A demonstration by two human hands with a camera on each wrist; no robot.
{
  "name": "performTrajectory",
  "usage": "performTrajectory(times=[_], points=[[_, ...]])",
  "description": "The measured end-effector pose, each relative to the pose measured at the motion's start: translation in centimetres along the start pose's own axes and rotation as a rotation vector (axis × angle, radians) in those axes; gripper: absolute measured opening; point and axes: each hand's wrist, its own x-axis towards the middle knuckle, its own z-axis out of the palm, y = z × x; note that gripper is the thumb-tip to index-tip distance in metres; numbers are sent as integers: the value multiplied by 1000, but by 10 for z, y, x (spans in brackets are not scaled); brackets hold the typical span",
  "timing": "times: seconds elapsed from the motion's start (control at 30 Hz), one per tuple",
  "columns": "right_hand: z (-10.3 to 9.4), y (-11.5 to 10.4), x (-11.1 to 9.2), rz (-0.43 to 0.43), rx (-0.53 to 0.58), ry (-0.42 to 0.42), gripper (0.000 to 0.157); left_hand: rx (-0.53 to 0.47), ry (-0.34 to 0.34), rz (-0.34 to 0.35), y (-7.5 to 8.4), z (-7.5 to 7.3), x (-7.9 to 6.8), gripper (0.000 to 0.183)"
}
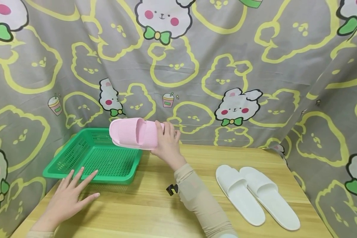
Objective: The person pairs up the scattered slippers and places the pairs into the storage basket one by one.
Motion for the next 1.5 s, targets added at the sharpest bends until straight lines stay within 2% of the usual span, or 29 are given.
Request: performTrajectory(times=[0.87,1.5], points=[[10,-22,9,-44,-19,-16,109,4,30,14,-2,0,3,81],[18,-39,26,-55,-44,-67,112,-1,-11,-4,-3,-2,6,81]])
